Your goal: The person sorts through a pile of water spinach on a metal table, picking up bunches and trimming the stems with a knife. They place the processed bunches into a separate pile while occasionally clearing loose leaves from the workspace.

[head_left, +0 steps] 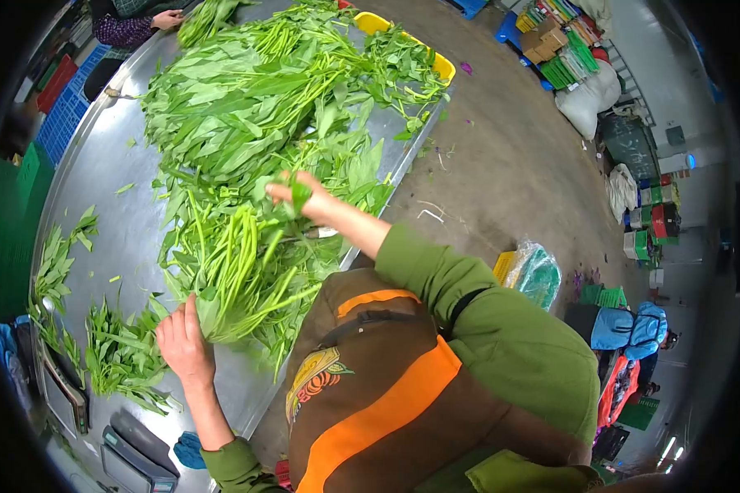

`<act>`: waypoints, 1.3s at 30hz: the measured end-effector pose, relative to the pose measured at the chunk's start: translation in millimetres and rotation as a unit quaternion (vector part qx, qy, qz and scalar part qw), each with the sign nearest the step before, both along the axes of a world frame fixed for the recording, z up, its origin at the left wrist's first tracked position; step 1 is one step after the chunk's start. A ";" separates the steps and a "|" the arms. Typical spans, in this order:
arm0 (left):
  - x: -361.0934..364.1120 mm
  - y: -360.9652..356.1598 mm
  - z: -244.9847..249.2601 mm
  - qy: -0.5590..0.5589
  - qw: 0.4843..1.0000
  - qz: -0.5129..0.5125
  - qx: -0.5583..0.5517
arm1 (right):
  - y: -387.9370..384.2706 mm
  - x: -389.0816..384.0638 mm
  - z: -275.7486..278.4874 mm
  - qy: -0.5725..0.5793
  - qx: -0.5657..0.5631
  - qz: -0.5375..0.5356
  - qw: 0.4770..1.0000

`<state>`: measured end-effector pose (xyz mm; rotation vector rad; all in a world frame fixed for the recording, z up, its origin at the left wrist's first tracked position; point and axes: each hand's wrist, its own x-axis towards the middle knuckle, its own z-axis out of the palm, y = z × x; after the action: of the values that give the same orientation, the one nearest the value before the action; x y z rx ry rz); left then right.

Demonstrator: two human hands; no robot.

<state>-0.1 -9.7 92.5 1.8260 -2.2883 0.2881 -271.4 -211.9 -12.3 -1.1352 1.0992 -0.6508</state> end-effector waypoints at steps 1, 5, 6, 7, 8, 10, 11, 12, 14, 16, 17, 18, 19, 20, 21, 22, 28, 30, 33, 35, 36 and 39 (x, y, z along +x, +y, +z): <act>4.0 1.2 0.2 -0.007 1.000 -0.009 -0.009 | -1.0 -6.9 14.7 -0.002 -0.027 0.015 1.000; 4.5 -4.9 4.4 -0.012 0.998 -0.061 -0.009 | 12.0 2.2 27.3 0.009 -0.095 0.139 0.986; 2.4 -9.2 7.5 -0.012 0.998 -0.064 -0.012 | 19.2 7.8 41.5 0.056 -0.236 0.217 0.945; 0.5 -11.7 13.1 -0.019 0.996 -0.090 -0.009 | 20.6 7.1 47.4 0.084 -0.328 0.245 0.909; -0.1 -12.2 17.7 -0.025 0.993 -0.114 -0.004 | 14.3 4.1 45.5 0.083 -0.327 0.245 0.909; -0.2 -7.1 22.1 -0.029 0.993 -0.116 0.004 | -5.3 -1.8 40.7 0.115 -0.222 0.240 0.938; -0.4 -7.1 24.8 -0.033 0.991 -0.128 0.008 | -9.5 -6.9 41.5 0.124 -0.298 0.203 0.925; 0.4 -10.6 27.0 -0.039 0.989 -0.141 0.007 | -12.5 -4.6 50.4 0.122 -0.304 0.204 0.922; 1.2 -12.8 27.2 -0.040 0.989 -0.144 0.011 | -3.8 3.8 74.6 0.134 -0.380 0.193 0.895; -1.9 -17.5 29.3 -0.062 0.984 -0.169 0.011 | 18.4 18.5 106.7 0.131 -0.446 0.263 0.846; -5.1 -20.1 31.9 -0.060 0.983 -0.171 0.012 | 27.5 24.7 96.0 0.113 -0.460 0.302 0.827; -6.4 -20.7 31.2 -0.059 0.982 -0.176 0.015 | 32.3 33.0 81.7 0.096 -0.473 0.340 0.807; -6.5 -21.7 30.6 -0.055 0.985 -0.165 0.015 | 32.6 36.8 74.8 0.097 -0.470 0.337 0.810; -5.8 -23.6 29.6 -0.051 0.987 -0.150 0.013 | 30.2 40.7 68.7 0.074 -0.405 0.326 0.851; -2.4 -23.5 28.2 -0.053 0.989 -0.134 0.019 | 27.9 42.9 69.4 0.050 -0.338 0.317 0.885; -1.2 -22.4 27.4 -0.052 0.990 -0.128 0.021 | 28.5 44.9 69.5 0.049 -0.336 0.323 0.883; -1.0 -23.7 33.3 0.007 0.998 -0.034 0.058 | 21.4 45.8 76.5 -0.042 -0.337 0.230 0.912; -1.8 -24.0 35.1 0.024 0.998 -0.028 0.056 | 12.3 36.1 75.7 -0.033 -0.345 0.238 0.908; 11.2 -18.5 33.2 0.058 0.983 0.070 0.160 | -10.0 2.1 86.8 -0.077 -0.210 0.070 0.972; 22.8 -11.2 28.7 0.154 0.973 0.076 0.156 | -32.3 -29.6 90.4 -0.161 -0.070 0.011 0.984; 26.1 -8.5 28.0 0.249 0.953 0.081 0.153 | -40.3 -40.7 77.2 -0.195 -0.019 0.004 0.981; 24.8 -11.2 26.7 0.447 0.864 0.120 0.200 | -38.3 -38.8 49.8 -0.171 0.049 0.008 0.984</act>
<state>24.7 -20.9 119.3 1.8334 -1.5146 -0.8884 -310.2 -250.2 37.6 -0.9061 0.8185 -0.7404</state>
